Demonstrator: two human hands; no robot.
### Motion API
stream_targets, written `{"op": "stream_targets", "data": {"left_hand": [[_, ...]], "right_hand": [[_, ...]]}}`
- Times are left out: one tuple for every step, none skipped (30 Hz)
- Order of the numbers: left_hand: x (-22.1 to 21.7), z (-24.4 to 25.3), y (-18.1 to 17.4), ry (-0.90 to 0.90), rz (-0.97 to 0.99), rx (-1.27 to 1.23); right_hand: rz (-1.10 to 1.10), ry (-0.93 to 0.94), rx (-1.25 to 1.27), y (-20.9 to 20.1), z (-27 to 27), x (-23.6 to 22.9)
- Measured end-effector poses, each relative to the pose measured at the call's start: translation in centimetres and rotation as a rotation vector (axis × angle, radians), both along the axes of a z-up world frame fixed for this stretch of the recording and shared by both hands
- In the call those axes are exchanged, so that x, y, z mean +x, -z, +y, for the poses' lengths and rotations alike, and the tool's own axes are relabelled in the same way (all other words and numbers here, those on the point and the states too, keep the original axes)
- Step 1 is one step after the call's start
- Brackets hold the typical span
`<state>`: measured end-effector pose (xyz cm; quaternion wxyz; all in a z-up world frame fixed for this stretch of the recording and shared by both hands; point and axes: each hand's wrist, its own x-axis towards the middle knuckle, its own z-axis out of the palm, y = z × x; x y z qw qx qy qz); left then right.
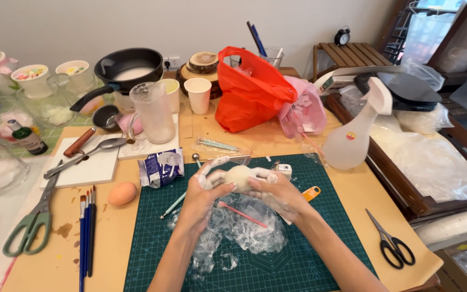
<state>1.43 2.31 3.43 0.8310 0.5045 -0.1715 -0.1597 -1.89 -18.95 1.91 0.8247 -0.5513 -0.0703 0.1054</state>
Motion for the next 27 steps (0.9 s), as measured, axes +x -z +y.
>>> {"op": "stream_targets", "data": {"left_hand": [[-0.3,0.3,-0.4,-0.005,0.008,-0.001],[-0.6,0.6,-0.9,0.043,0.029,0.053],[-0.9,1.0,-1.4,0.093,0.052,0.106],[-0.9,1.0,-1.3,0.089,0.062,0.108],[-0.8,1.1,-1.3,0.123,0.077,0.120],[-0.7,1.0,-1.2,0.156,0.092,0.132],[-0.7,0.9,-0.6,0.153,0.103,0.132],[-0.8,0.8,-0.1,0.149,0.074,0.105],[-0.9,0.7,0.5,0.145,0.044,0.077],[-0.9,0.8,0.6,0.140,0.052,0.079],[-0.9,0.9,0.7,0.150,0.056,0.044],[-0.9,1.0,0.8,0.160,0.057,0.009],[-0.9,1.2,1.0,0.154,0.062,0.011],[-0.8,1.4,1.1,0.174,0.057,-0.008],[-0.7,1.5,1.2,0.193,0.053,-0.027],[-0.8,1.5,0.7,0.191,0.057,-0.025],[-0.9,1.5,0.3,0.194,0.069,-0.001],[-1.0,1.5,-0.2,0.198,0.080,0.024],[-1.0,1.5,0.0,0.198,0.084,0.025],[-1.0,1.4,0.2,0.202,0.079,0.031],[-0.9,1.4,0.3,0.206,0.073,0.036],[-0.9,1.5,0.5,0.207,0.073,0.036],[-0.9,1.5,0.6,0.223,0.061,0.027],[-0.9,1.6,0.8,0.240,0.050,0.017],[-0.8,1.4,1.1,0.241,0.050,0.017],[-0.6,1.3,1.4,0.289,0.115,-0.042],[-0.5,1.3,1.8,0.337,0.180,-0.101]], "right_hand": [[0.008,-0.005,-0.001,0.4,-0.2,-0.2],[0.026,-0.046,0.033,0.8,-0.4,-0.4],[0.044,-0.087,0.067,1.2,-0.6,-0.5],[0.054,-0.091,0.070,1.6,-0.9,-0.6],[0.042,-0.093,0.072,2.1,-1.1,-0.8],[0.030,-0.095,0.074,2.5,-1.5,-1.0],[0.041,-0.099,0.076,2.7,-1.5,-1.2],[0.072,-0.084,0.079,3.0,-1.5,-1.3],[0.104,-0.070,0.082,3.2,-1.5,-1.5],[0.111,-0.075,0.085,2.7,-1.2,-1.8],[0.135,-0.103,0.099,2.2,-0.9,-2.1],[0.156,-0.133,0.114,1.6,-0.6,-2.4],[0.161,-0.138,0.116,1.6,-0.5,-2.5],[0.189,-0.143,0.096,1.5,-0.4,-2.5],[0.217,-0.149,0.076,1.4,-0.4,-2.6],[0.221,-0.150,0.078,2.0,-0.7,-2.6],[0.206,-0.124,0.062,2.6,-1.0,-2.5],[0.190,-0.097,0.046,3.2,-1.3,-2.5],[0.194,-0.096,0.049,3.4,-1.4,-2.6],[0.192,-0.098,0.050,3.6,-1.5,-2.5],[0.191,-0.100,0.051,3.8,-1.6,-2.5],[0.191,-0.099,0.051,4.0,-1.7,-2.5],[0.179,-0.114,0.033,4.1,-1.7,-2.6],[0.167,-0.130,0.016,4.2,-1.8,-2.6],[0.168,-0.128,0.015,5.1,-2.1,-2.6],[0.154,-0.143,0.048,6.1,-2.3,-2.5],[0.139,-0.157,0.082,7.0,-2.6,-2.5]]}}
